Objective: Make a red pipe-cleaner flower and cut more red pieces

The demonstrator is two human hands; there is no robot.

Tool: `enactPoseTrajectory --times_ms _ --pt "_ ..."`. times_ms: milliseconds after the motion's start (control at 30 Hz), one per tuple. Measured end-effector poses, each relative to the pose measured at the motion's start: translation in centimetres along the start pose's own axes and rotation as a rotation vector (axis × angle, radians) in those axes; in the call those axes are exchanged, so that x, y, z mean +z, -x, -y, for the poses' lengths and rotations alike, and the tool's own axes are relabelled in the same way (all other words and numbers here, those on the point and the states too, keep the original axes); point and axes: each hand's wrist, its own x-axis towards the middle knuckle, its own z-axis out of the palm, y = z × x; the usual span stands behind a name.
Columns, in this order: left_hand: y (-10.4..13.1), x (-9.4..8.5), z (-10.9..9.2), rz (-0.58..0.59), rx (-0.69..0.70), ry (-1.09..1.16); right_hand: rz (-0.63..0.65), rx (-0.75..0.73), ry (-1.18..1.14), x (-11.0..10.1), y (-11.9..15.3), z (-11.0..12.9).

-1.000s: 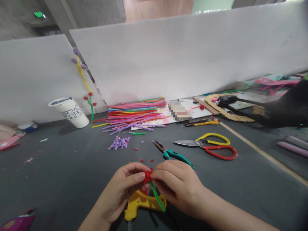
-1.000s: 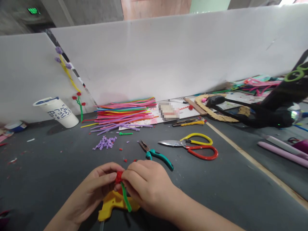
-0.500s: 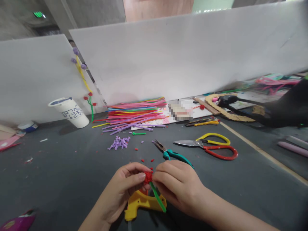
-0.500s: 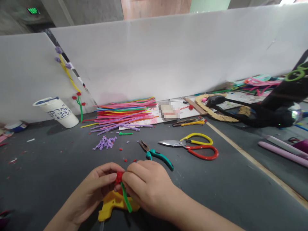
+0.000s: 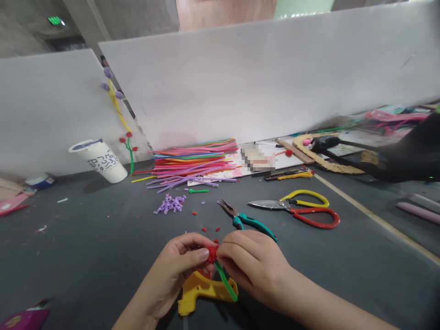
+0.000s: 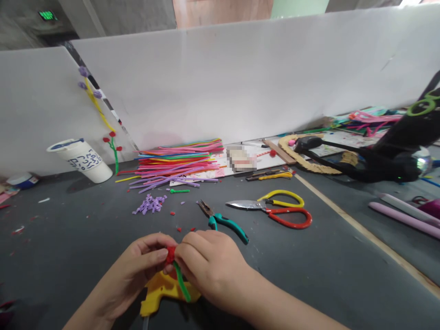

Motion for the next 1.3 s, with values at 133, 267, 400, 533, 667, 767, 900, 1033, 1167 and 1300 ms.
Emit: enactPoseTrajectory --times_ms 133,267,400,533,667,767,900,1033,1167,1300 --pt "0.11 0.01 0.01 0.009 0.005 -0.002 0.003 -0.009 0.003 -0.17 -0.09 0.01" --pt "0.08 0.08 -0.03 0.004 0.008 -0.001 0.019 -0.019 0.023 -0.23 0.07 -0.06" --pt "0.03 0.09 -0.06 0.000 0.011 -0.013 0.026 -0.022 0.025 -0.19 0.18 -0.12" --pt "0.02 0.04 -0.03 -0.002 0.016 -0.020 0.008 -0.019 0.023 -0.05 0.14 -0.10" --pt "0.06 0.10 -0.01 -0.003 0.011 -0.016 0.005 -0.005 0.033 0.09 0.10 -0.03" --pt "0.12 0.16 -0.03 -0.007 0.005 -0.006 -0.003 -0.003 0.032 0.14 0.14 -0.01" --pt "0.12 0.10 -0.01 -0.008 0.006 -0.014 0.007 0.007 0.020 0.18 0.22 -0.02" --pt "0.04 0.01 0.07 -0.004 0.016 -0.014 0.005 0.016 0.011 0.27 0.25 0.01" --pt "0.07 0.11 0.01 -0.005 0.013 -0.005 0.007 0.017 0.004 0.33 0.28 0.02" --pt "0.16 0.24 -0.11 -0.011 0.005 -0.002 0.010 0.019 -0.005 0.26 0.26 0.05"
